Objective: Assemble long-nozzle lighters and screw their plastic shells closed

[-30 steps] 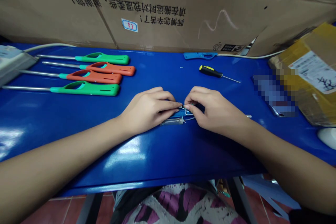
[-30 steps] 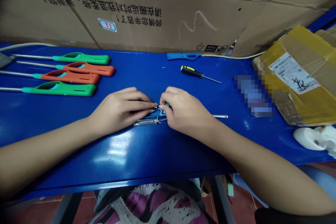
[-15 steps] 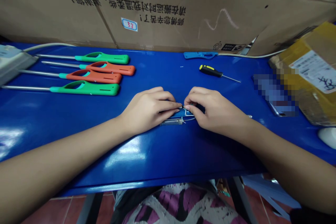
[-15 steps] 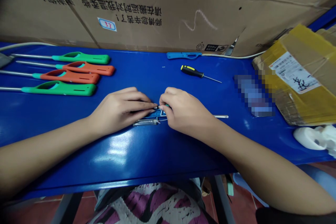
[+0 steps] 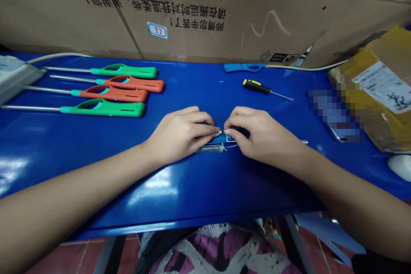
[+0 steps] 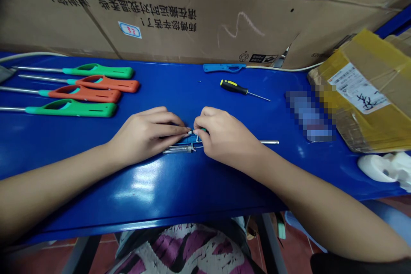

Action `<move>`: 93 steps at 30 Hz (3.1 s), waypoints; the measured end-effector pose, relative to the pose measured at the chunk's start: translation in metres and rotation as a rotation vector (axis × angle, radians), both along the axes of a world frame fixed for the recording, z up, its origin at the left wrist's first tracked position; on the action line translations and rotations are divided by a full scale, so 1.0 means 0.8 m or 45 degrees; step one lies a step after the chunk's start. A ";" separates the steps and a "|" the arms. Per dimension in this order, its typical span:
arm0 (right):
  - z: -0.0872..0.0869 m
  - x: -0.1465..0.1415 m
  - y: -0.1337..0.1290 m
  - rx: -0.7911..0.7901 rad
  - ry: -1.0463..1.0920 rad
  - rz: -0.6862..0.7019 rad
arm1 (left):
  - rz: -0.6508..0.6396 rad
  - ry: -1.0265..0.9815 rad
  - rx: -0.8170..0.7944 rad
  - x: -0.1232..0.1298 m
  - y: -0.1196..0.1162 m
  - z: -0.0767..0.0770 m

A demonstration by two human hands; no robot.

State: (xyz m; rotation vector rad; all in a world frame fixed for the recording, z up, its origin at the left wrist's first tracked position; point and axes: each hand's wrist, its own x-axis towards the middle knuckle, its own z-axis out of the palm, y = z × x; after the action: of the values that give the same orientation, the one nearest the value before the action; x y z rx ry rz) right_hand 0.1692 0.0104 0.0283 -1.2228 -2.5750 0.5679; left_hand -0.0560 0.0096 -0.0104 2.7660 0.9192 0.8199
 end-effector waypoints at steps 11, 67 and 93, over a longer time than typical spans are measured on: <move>0.015 0.029 0.016 0.013 0.224 -0.043 | -0.033 0.010 -0.031 -0.003 0.000 0.003; -0.001 0.031 0.027 -0.329 0.124 -0.079 | 0.132 -0.156 -0.363 0.005 -0.013 0.007; -0.005 0.018 0.019 -0.398 0.357 -0.015 | 0.023 -0.192 -0.421 0.009 -0.014 0.010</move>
State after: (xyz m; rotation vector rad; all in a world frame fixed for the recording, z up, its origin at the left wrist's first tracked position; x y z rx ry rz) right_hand 0.1838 0.0257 0.0242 -1.1482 -2.3018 1.0881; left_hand -0.0486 -0.0012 -0.0023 2.3838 0.9548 0.7861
